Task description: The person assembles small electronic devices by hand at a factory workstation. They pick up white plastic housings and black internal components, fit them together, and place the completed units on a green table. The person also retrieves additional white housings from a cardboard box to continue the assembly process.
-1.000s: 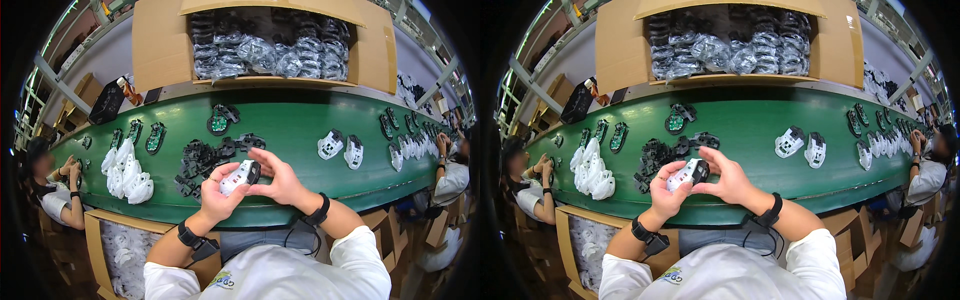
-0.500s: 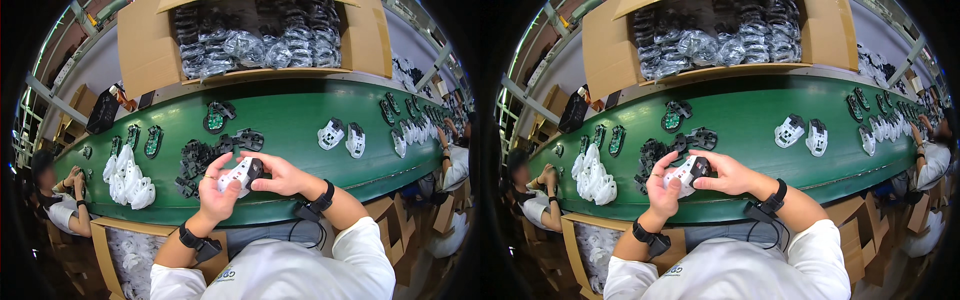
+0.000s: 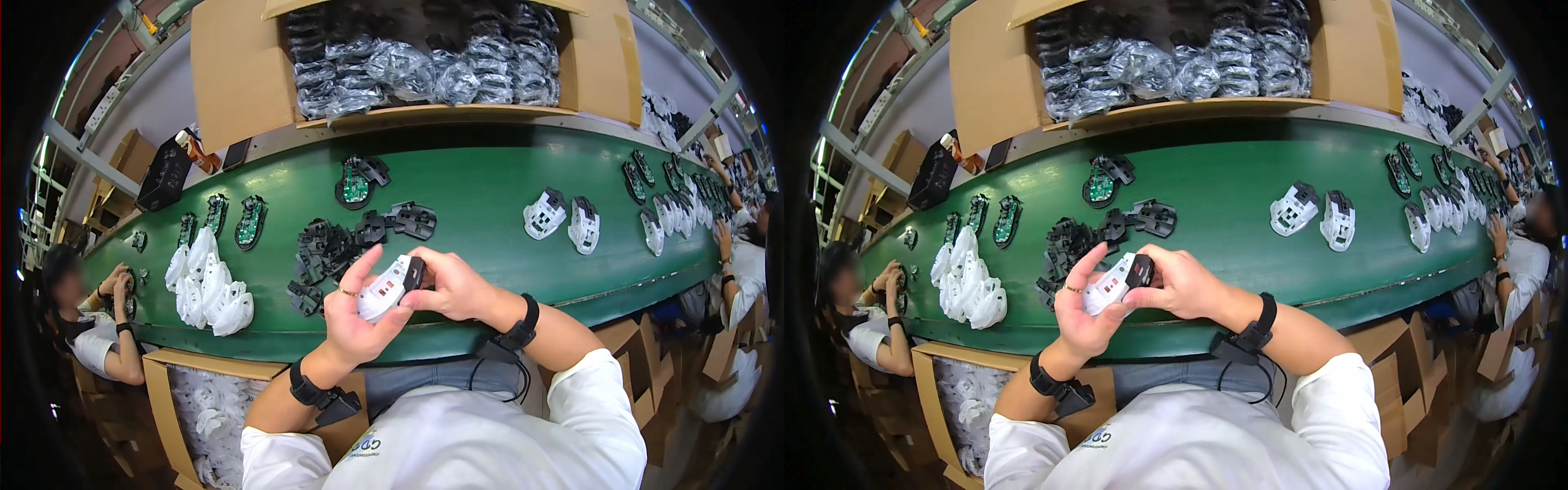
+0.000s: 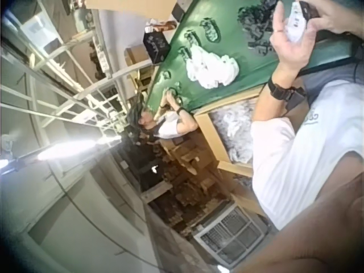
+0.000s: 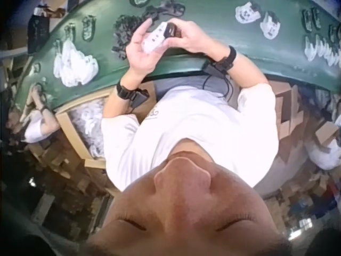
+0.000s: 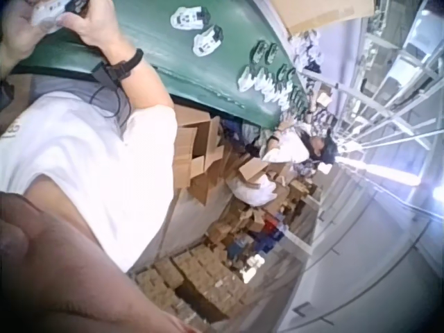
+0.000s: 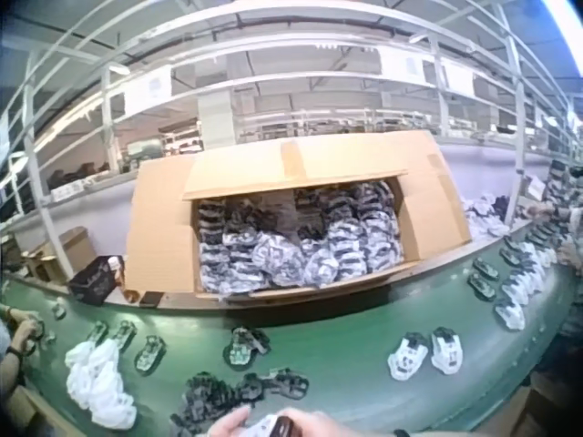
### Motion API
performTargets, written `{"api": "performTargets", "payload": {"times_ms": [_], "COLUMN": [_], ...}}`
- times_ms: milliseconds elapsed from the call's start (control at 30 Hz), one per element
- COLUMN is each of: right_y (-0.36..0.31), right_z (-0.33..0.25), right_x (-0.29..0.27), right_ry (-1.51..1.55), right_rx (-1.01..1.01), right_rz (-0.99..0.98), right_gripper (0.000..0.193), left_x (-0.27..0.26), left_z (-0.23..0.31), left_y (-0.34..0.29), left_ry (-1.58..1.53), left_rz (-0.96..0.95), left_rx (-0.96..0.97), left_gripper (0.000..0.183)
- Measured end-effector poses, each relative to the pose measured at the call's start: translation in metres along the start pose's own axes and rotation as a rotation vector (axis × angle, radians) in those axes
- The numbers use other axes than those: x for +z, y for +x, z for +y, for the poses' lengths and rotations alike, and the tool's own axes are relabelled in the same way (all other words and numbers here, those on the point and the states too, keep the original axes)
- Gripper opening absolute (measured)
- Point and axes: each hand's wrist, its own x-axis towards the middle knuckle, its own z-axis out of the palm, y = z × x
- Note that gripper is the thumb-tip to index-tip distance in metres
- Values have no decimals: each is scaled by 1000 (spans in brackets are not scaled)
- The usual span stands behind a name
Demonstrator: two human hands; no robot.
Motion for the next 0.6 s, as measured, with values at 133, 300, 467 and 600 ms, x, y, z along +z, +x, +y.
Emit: {"api": "performTargets", "payload": {"times_ms": [133,300,467,600], "right_y": [0,1,4,2], "right_z": [-3,-15,-23,-22], "right_x": [4,1,-1,5], "right_ry": [-227,-776,-540,-502], "right_rx": [-86,-414,-709,-605], "right_rz": [81,192,137,139], "right_gripper": [54,49,44,23], "left_x": [-2,-9,-13,-10], "left_z": [-1,5,11,-3], "left_y": [2,27,23,18], "left_ry": [49,501,311,262], "left_rz": [6,-30,18,71], "left_rx": [34,276,333,285], "left_gripper": [68,37,17,22]}}
